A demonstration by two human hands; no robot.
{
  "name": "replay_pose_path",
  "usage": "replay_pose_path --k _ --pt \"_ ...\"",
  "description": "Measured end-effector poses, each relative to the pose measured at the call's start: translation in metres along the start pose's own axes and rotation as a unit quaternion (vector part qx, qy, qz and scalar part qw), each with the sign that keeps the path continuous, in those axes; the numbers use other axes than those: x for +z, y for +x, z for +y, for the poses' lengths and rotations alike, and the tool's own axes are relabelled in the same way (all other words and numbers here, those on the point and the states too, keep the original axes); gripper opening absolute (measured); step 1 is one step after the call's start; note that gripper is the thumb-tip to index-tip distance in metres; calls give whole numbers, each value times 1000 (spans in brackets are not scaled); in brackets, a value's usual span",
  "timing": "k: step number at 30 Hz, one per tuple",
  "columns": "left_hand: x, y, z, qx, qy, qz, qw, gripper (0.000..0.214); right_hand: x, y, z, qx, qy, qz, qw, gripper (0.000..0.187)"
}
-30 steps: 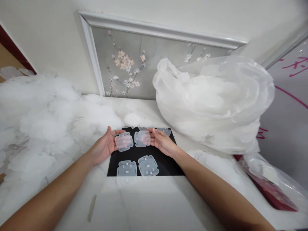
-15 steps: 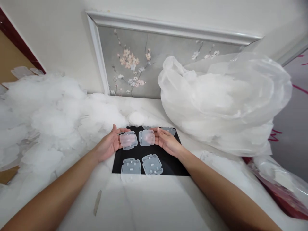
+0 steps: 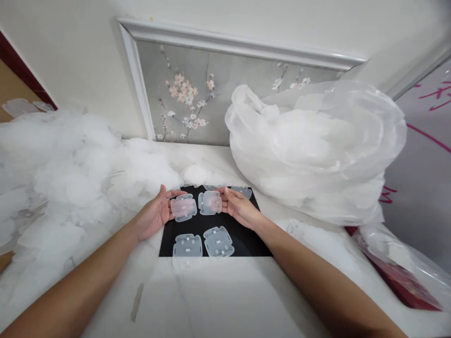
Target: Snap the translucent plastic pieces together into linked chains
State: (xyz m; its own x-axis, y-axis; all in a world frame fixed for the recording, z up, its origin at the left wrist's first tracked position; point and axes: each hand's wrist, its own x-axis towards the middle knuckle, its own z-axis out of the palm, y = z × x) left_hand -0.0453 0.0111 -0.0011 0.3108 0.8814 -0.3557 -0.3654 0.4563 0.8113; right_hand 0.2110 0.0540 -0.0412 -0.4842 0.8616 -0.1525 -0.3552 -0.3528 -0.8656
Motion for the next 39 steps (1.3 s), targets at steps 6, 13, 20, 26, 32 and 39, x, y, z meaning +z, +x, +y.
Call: replay_pose_path --k 6,13,20,26,32,39 --pt "1 -1 1 -1 8 0 1000 58 0 0 -1 0 -3 2 1000 44" --pt "-1 0 0 4 -1 -9 1000 57 1 -1 -1 0 -6 1 1000 40" --pt "2 -2 1 -1 9 3 1000 58 0 0 0 -3 -5 2 1000 44" --pt "-1 0 0 2 7 -9 1000 57 0 -1 -1 1 -12 0 1000 41" --pt "0 -1 0 2 19 -6 1000 59 0 -1 0 0 -12 -2 1000 42" --pt "3 -2 1 0 24 5 1000 59 -1 0 2 -3 -3 0 1000 41"
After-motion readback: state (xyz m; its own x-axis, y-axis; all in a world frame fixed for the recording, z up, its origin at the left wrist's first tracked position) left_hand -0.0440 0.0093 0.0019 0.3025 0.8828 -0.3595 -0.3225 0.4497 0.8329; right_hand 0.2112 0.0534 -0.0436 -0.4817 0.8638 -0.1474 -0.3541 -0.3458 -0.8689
